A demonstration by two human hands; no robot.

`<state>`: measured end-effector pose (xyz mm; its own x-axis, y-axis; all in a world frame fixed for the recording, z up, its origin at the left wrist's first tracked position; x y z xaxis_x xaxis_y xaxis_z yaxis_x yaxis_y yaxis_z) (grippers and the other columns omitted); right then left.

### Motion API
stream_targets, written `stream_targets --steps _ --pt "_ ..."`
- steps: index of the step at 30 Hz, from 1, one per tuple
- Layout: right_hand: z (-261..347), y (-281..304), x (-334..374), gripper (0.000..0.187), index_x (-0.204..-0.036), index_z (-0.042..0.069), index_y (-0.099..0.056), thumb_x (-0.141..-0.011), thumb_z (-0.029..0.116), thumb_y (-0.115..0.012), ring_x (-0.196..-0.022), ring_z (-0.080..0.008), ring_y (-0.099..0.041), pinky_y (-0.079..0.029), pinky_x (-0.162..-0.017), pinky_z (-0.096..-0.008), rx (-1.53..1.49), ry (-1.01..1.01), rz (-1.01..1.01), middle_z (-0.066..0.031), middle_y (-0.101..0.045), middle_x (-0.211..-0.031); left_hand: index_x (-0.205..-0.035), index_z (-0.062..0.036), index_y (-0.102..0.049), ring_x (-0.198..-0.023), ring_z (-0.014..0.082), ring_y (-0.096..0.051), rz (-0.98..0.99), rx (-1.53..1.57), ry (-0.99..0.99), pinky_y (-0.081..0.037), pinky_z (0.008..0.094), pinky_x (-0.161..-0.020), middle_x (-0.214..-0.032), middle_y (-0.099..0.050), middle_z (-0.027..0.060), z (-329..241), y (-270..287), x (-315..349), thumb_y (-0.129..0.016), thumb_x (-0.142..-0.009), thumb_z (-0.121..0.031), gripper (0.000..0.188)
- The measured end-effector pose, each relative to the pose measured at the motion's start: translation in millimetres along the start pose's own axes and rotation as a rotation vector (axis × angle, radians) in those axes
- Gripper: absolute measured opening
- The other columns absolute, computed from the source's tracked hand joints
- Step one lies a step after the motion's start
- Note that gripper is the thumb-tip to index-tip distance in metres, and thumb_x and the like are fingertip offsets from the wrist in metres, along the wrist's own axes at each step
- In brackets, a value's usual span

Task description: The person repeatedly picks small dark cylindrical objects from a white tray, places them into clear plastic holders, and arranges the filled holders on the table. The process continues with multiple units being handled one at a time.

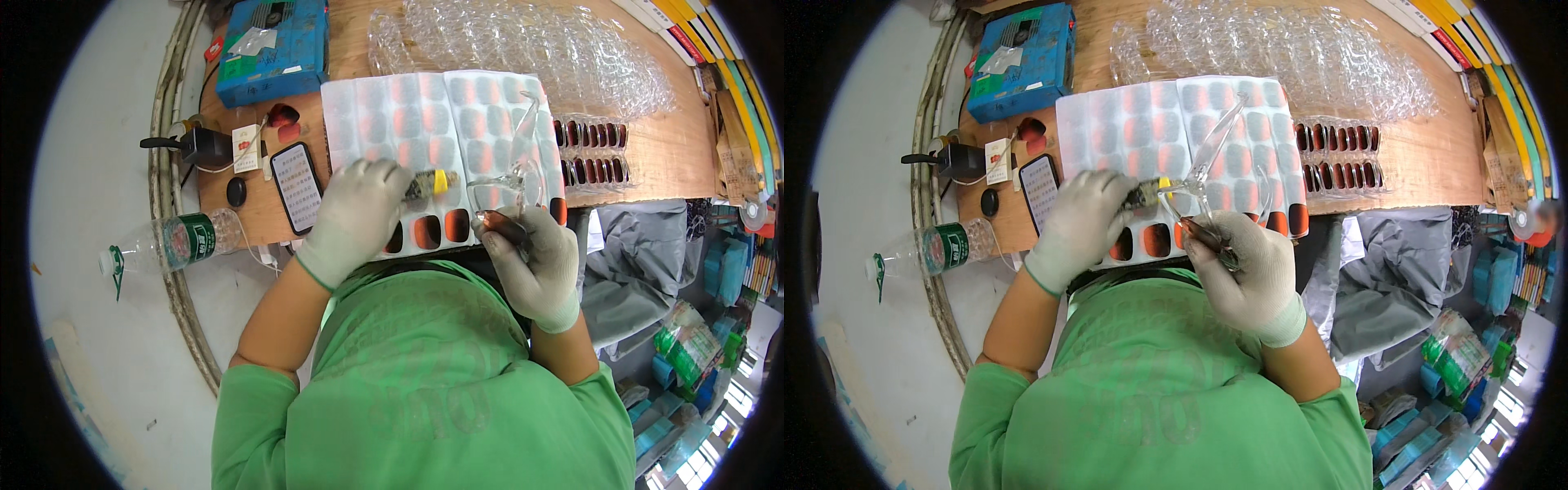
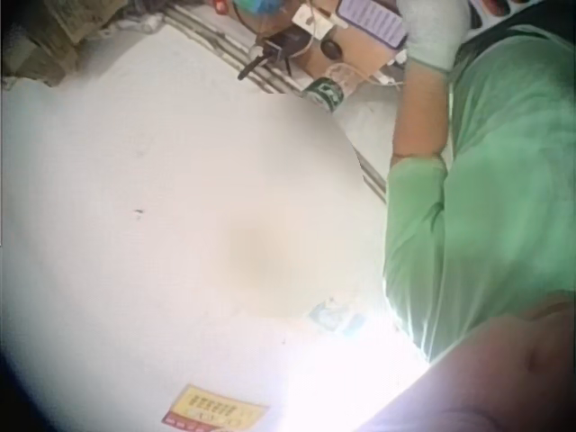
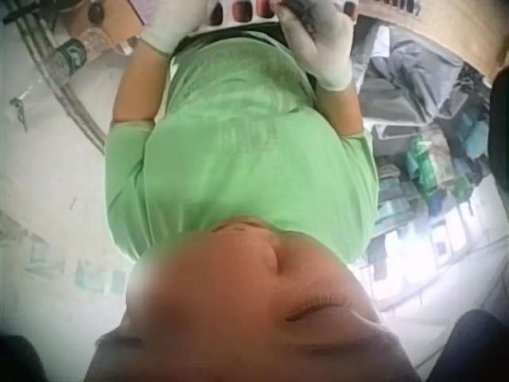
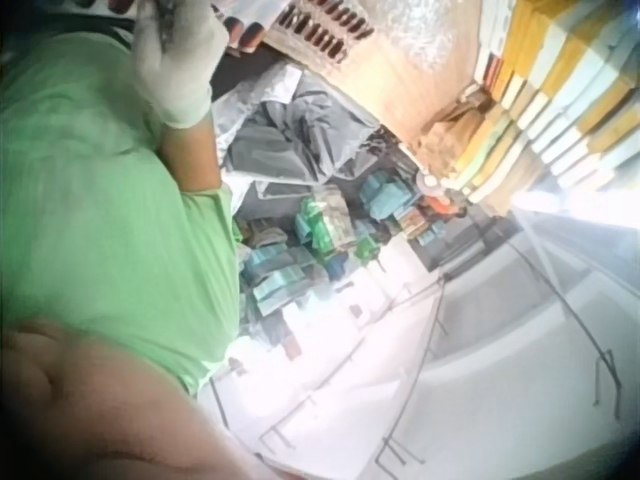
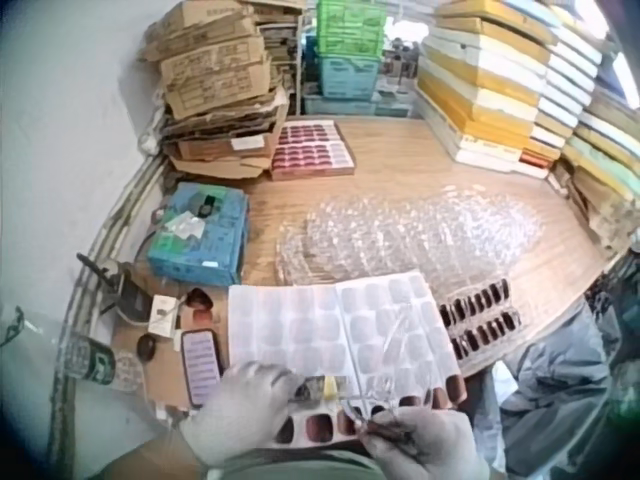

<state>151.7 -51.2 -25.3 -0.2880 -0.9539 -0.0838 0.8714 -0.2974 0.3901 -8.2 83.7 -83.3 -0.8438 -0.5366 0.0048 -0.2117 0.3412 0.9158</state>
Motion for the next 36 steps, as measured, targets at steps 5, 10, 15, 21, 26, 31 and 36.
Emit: stream_targets --steps 5,10,15,21,26,31,36 --pt "-3.2 -4.1 2.2 0.018 -0.101 -0.005 -0.068 -0.085 0.000 -0.075 -0.067 -0.0141 -0.070 -0.055 -0.064 -0.0266 -0.084 -0.003 -0.014 -0.0129 -0.073 -0.079 -0.119 -0.0022 -0.062 -0.105 0.0300 -0.061 -0.091 0.316 0.031 -0.049 0.0402 -0.093 -0.116 -0.062 0.0144 -5.2 10.1 -1.2 -0.076 -0.083 -0.021 0.043" --pt "9.7 -14.7 -2.3 0.027 -0.099 -0.002 -0.071 -0.082 0.016 -0.083 -0.069 -0.0214 -0.071 -0.055 -0.065 -0.0319 -0.035 0.032 0.247 -0.0124 -0.072 -0.079 -0.115 0.0007 -0.062 -0.097 0.0169 -0.061 0.132 1.099 -0.037 -0.049 0.0341 -0.087 -0.112 -0.063 0.0104 -31.6 23.3 22.6 -0.068 -0.091 -0.013 0.028" --pt "-3.9 -20.2 2.5 0.026 -0.111 -0.002 -0.068 -0.093 0.017 -0.067 -0.076 -0.0204 -0.071 -0.054 -0.073 -0.0315 -0.388 -0.096 0.350 -0.0097 -0.073 -0.084 -0.114 -0.0002 -0.061 -0.096 0.0162 -0.061 -0.014 1.092 0.011 -0.049 0.0329 -0.087 -0.107 -0.063 0.0100 -43.5 35.6 28.2 -0.059 -0.096 -0.006 0.019" --pt "-1.5 -11.9 2.3 0.023 -0.107 -0.001 -0.071 -0.093 0.016 -0.067 -0.069 -0.0184 -0.069 -0.053 -0.067 -0.0306 -0.307 -0.199 0.418 -0.0107 -0.073 -0.080 -0.108 0.0041 -0.058 -0.079 0.0269 -0.060 -0.065 1.085 -0.084 -0.049 0.0382 -0.074 -0.092 -0.060 0.0167 -48.8 34.3 30.7 -0.056 -0.097 -0.011 0.019" --pt "5.5 -10.1 0.7 0.020 -0.105 0.000 -0.073 -0.091 0.015 -0.069 -0.062 -0.0212 -0.066 -0.050 -0.061 -0.0302 -0.222 -0.120 0.435 -0.0111 -0.069 -0.073 -0.113 0.0060 -0.056 -0.081 0.0325 -0.058 -0.043 0.935 -0.165 -0.049 0.0397 -0.076 -0.095 -0.058 0.0199 -51.5 49.5 31.5 -0.054 -0.098 -0.010 0.022" --pt "13.4 -9.8 -3.0 0.017 -0.101 -0.002 -0.070 -0.091 0.011 -0.067 -0.062 -0.0270 -0.064 -0.050 -0.061 -0.0344 -0.186 -0.011 0.458 -0.0121 -0.066 -0.072 -0.112 0.0064 -0.059 -0.080 0.0315 -0.060 -0.025 0.851 -0.176 -0.049 0.0402 -0.075 -0.096 -0.060 0.0197 -57.4 55.3 35.2 -0.050 -0.095 -0.006 0.023" --pt "7.6 -12.8 3.8 0.021 -0.110 -0.003 -0.066 -0.093 0.005 -0.059 -0.074 -0.0293 -0.067 -0.052 -0.068 -0.0370 -0.301 -0.050 0.530 -0.0143 -0.068 -0.083 -0.113 0.0066 -0.055 -0.079 0.0356 -0.056 0.019 0.896 -0.230 -0.047 0.0448 -0.076 -0.096 -0.057 0.0213 -57.6 62.3 31.1 -0.052 -0.094 -0.004 0.022"
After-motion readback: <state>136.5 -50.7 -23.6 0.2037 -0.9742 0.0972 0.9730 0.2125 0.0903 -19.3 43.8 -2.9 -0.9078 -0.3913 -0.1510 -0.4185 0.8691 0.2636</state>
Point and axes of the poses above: each hand's wrist, its own x-axis away from the middle knuckle, its own y-axis out of the back of the hand, z = x × y, the point moved 5 cm from there along -x, towards the middle knuckle
